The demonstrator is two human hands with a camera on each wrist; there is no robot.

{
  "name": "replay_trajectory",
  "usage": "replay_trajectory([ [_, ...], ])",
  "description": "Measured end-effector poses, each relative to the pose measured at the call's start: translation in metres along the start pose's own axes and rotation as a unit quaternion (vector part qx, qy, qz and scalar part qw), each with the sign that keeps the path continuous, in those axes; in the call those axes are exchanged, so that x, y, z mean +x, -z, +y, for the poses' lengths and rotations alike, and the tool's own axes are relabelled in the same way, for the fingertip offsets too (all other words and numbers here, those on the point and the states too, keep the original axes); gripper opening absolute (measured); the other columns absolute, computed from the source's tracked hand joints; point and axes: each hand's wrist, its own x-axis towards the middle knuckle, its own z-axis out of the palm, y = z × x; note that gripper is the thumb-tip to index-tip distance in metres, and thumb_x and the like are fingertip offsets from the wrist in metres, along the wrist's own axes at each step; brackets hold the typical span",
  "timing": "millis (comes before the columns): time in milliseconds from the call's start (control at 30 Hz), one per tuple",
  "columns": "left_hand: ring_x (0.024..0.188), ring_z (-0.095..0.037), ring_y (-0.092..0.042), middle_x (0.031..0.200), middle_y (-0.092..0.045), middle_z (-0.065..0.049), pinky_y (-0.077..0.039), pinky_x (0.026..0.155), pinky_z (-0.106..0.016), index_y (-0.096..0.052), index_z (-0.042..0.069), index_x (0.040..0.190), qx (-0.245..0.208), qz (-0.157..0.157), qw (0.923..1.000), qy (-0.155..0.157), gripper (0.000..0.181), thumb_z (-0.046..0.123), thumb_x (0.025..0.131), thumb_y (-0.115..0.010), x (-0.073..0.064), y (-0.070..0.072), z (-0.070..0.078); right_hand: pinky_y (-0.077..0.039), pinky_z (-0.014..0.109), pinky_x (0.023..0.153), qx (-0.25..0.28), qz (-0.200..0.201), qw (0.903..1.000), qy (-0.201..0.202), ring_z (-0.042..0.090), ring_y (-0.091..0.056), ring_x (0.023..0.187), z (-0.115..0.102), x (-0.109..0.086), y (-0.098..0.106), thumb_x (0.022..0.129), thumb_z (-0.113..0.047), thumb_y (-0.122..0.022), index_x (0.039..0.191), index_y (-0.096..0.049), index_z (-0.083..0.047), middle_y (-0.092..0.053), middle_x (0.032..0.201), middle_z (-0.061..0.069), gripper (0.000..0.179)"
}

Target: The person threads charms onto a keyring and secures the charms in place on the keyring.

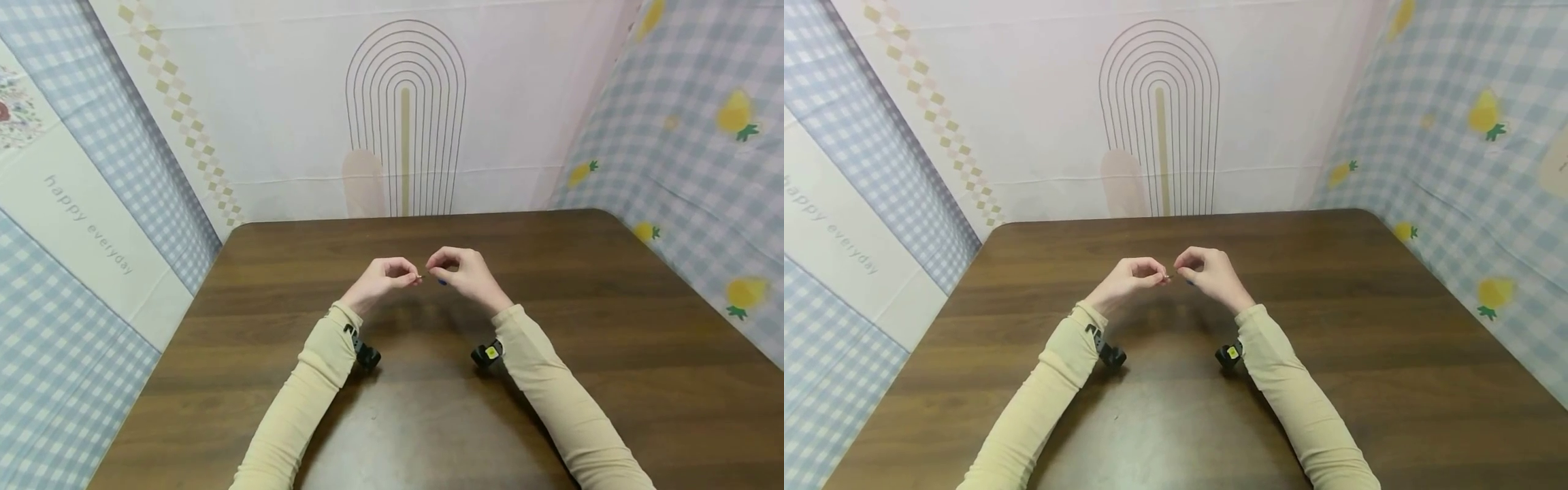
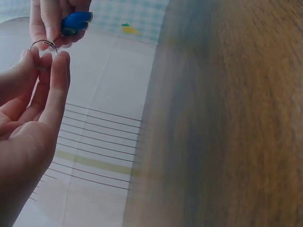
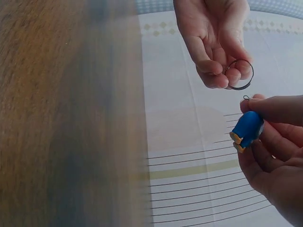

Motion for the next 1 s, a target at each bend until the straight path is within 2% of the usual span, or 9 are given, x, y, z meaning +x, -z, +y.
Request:
replay_trajectory([
  [67, 0.089, -0.019, -0.065, 0.086, -0.067, 0.0, -0.044, 0.1, -0.057, -0.062, -0.008, 0.1, 0.011, 0.001, 0.9999, -0.009, 0.013, 0.003, 0.092, -0.062, -0.001, 0.0, 0.0, -0.053, 0.027, 0.071, 0.009, -0.006, 0.9999, 0.008, 0.02, -0.064, 0.081, -0.001, 0.0, 0.0, 0.087, -0.003, -0.069, 0.093, -0.07, -0.002, -0.07, 0.089, 0.012, 0.006],
  [233, 0.094, -0.028, -0.064, 0.095, -0.067, -0.018, -0.048, 0.097, -0.053, -0.063, -0.008, 0.102, 0.041, 0.005, 0.9988, -0.024, 0.014, 0.003, 0.092, -0.062, -0.001, 0.001, 0.001, -0.053, 0.03, 0.078, 0.016, -0.012, 0.9996, 0.019, 0.018, -0.064, 0.081, -0.006, 0.0, 0.0, 0.087, -0.004, -0.069, 0.092, -0.07, -0.003, -0.071, 0.087, 0.01, 0.005],
  [333, 0.09, -0.021, -0.064, 0.1, -0.065, -0.025, -0.053, 0.091, -0.039, -0.064, -0.008, 0.101, 0.061, 0.008, 0.9977, -0.029, 0.014, 0.003, 0.092, -0.063, 0.0, 0.002, 0.002, -0.053, 0.034, 0.082, 0.012, -0.011, 0.9996, 0.021, 0.015, -0.064, 0.081, -0.009, -0.001, 0.001, 0.087, -0.005, -0.07, 0.091, -0.07, -0.005, -0.071, 0.086, 0.008, 0.004],
  [433, 0.084, -0.011, -0.063, 0.102, -0.064, -0.03, -0.052, 0.082, -0.025, -0.064, -0.009, 0.101, 0.072, 0.011, 0.9968, -0.033, 0.014, 0.002, 0.091, -0.063, 0.0, 0.002, 0.003, -0.053, 0.032, 0.081, 0.006, -0.014, 0.9997, 0.02, 0.015, -0.064, 0.08, -0.01, -0.001, 0.001, 0.087, -0.006, -0.07, 0.09, -0.07, -0.006, -0.071, 0.085, 0.008, 0.003],
  [500, 0.083, -0.008, -0.062, 0.103, -0.064, -0.033, -0.051, 0.079, -0.022, -0.064, -0.009, 0.101, 0.071, 0.013, 0.9968, -0.035, 0.014, 0.001, 0.091, -0.063, 0.0, 0.001, 0.003, -0.053, 0.032, 0.081, 0.004, -0.017, 0.9998, 0.014, 0.016, -0.064, 0.08, -0.011, -0.001, 0.0, 0.087, -0.006, -0.07, 0.091, -0.07, -0.006, -0.071, 0.084, 0.008, 0.004],
  [600, 0.086, -0.017, -0.063, 0.102, -0.064, -0.033, -0.05, 0.078, -0.02, -0.064, -0.009, 0.1, 0.076, 0.017, 0.9962, -0.039, 0.013, 0.001, 0.091, -0.063, 0.0, 0.0, 0.002, -0.053, 0.034, 0.081, 0.007, -0.019, 0.9998, 0.0, 0.02, -0.064, 0.081, -0.011, -0.002, 0.0, 0.088, -0.006, -0.069, 0.092, -0.07, -0.003, -0.071, 0.086, 0.012, 0.006],
  [733, 0.087, -0.02, -0.062, 0.101, -0.064, -0.03, -0.049, 0.077, -0.019, -0.065, -0.008, 0.099, 0.085, 0.022, 0.9953, -0.042, 0.013, 0.001, 0.09, -0.065, 0.001, 0.0, 0.0, -0.053, 0.037, 0.083, 0.021, -0.021, 0.9995, -0.011, 0.022, -0.063, 0.082, -0.01, -0.002, 0.0, 0.088, -0.007, -0.069, 0.093, -0.07, -0.002, -0.07, 0.088, 0.014, 0.007],
  [833, 0.083, -0.012, -0.06, 0.099, -0.065, -0.029, -0.049, 0.076, -0.019, -0.066, -0.008, 0.098, 0.087, 0.023, 0.9949, -0.045, 0.013, 0.001, 0.09, -0.065, 0.002, 0.0, -0.002, -0.053, 0.039, 0.084, 0.022, -0.025, 0.9994, -0.012, 0.021, -0.063, 0.081, -0.008, -0.001, 0.0, 0.088, -0.007, -0.069, 0.091, -0.07, -0.003, -0.07, 0.087, 0.013, 0.005],
  [1000, 0.082, -0.009, -0.06, 0.095, -0.067, -0.02, -0.05, 0.077, -0.02, -0.066, -0.007, 0.099, 0.092, 0.023, 0.9941, -0.052, 0.013, 0.002, 0.09, -0.065, 0.002, 0.0, -0.003, -0.053, 0.03, 0.079, -0.002, -0.028, 0.9995, -0.014, 0.019, -0.064, 0.08, -0.007, 0.0, 0.0, 0.088, -0.006, -0.068, 0.09, -0.069, -0.004, -0.071, 0.086, 0.011, 0.003],
])
